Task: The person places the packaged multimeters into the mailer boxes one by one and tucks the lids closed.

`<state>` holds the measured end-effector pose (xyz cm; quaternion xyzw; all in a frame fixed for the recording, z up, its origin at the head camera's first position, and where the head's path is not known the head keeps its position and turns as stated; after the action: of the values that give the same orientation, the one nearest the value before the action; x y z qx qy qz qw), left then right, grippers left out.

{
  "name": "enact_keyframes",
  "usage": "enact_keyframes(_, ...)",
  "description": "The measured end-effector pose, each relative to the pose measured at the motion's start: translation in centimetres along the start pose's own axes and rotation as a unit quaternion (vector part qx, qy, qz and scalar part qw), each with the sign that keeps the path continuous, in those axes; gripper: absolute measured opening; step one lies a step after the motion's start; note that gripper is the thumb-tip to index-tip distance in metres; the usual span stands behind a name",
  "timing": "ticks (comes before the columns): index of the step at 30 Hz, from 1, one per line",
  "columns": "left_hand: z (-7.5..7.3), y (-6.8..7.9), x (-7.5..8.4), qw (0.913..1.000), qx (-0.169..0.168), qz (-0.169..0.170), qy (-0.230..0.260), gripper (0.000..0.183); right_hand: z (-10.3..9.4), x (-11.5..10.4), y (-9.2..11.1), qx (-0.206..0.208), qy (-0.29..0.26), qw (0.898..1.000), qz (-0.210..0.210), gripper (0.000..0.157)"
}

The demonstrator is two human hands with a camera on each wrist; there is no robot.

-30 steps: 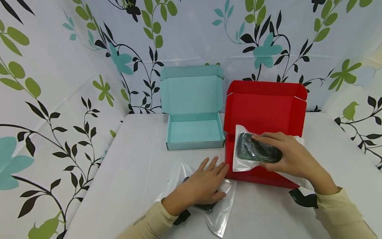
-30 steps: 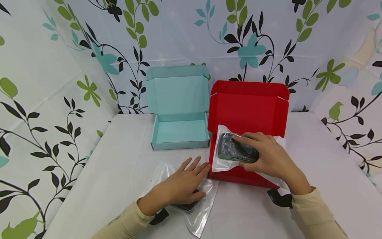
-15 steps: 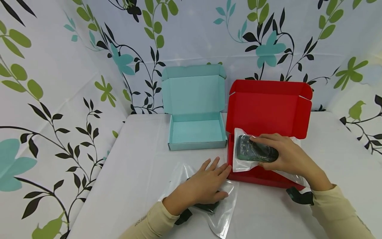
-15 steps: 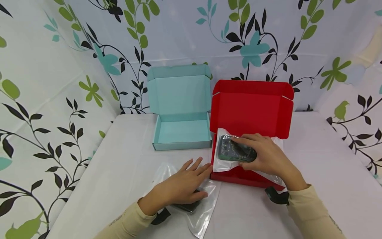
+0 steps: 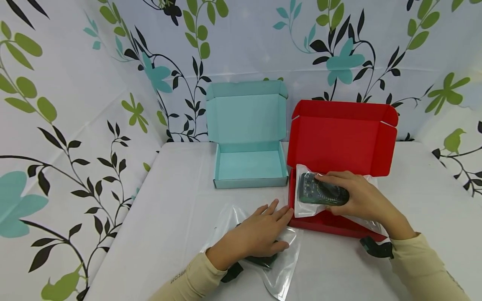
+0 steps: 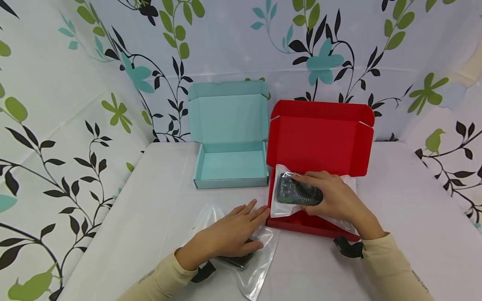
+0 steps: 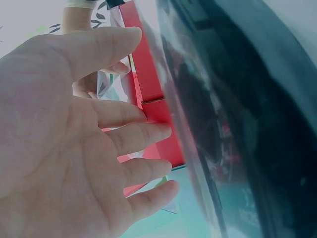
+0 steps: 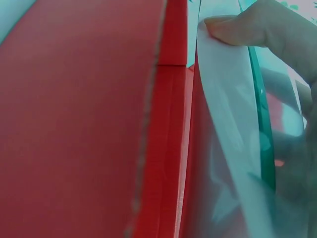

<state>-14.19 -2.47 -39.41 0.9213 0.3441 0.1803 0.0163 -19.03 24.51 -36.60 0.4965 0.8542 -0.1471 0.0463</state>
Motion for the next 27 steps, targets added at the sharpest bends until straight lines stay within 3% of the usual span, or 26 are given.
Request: enact_keyframes(27,0.1,-0.1,0.2,0.9999,0.002,-0.002,-0.012,0.081,1.8,1.2,-0.3,-0.030,-0.020,0.999,0.023,0.096)
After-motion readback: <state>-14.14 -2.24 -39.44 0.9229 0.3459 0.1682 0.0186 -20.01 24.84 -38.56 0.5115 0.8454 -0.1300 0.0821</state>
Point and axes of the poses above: each hand's wrist, its own y-axis away from the middle knuckle, its own z-axis out of the palm, x = y × z, the point moved 3 cm from there along -y, towards the middle knuckle, and after that the axes turned 11 degrees about y, right-handed, at the moved point
